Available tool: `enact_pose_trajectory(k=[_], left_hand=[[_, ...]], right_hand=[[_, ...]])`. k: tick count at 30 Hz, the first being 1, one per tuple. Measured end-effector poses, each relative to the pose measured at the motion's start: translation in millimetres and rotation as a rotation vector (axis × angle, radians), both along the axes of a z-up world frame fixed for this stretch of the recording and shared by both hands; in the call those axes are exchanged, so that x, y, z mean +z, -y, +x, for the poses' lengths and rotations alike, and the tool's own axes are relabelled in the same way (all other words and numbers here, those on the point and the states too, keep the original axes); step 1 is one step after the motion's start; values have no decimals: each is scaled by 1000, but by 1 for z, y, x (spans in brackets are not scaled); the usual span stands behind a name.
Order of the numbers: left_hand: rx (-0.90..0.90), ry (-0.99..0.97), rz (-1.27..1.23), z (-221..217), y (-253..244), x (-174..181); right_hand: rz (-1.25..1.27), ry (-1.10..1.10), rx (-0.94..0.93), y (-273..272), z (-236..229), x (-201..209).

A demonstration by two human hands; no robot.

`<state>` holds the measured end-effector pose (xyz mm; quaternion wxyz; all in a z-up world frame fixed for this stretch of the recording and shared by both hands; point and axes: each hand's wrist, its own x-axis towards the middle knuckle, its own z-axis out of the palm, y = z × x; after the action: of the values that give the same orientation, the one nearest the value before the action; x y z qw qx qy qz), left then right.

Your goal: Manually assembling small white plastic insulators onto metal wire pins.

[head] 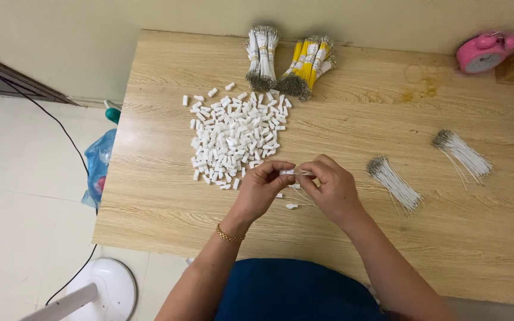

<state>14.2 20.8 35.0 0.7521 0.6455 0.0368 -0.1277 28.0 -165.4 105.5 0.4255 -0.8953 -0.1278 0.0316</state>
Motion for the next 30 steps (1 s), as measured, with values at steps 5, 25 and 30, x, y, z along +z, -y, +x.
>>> enact_pose_trajectory(k=[5, 25, 30], left_hand=[[-7, -7, -24, 0, -5, -3], [36, -158, -90, -15, -5, -48], [11, -106, -4, -5, -7, -42]], right_hand=[[68, -61, 68, 4, 2, -16], [32, -375, 17, -1, 2, -74], [301, -472, 28, 5, 7, -81]])
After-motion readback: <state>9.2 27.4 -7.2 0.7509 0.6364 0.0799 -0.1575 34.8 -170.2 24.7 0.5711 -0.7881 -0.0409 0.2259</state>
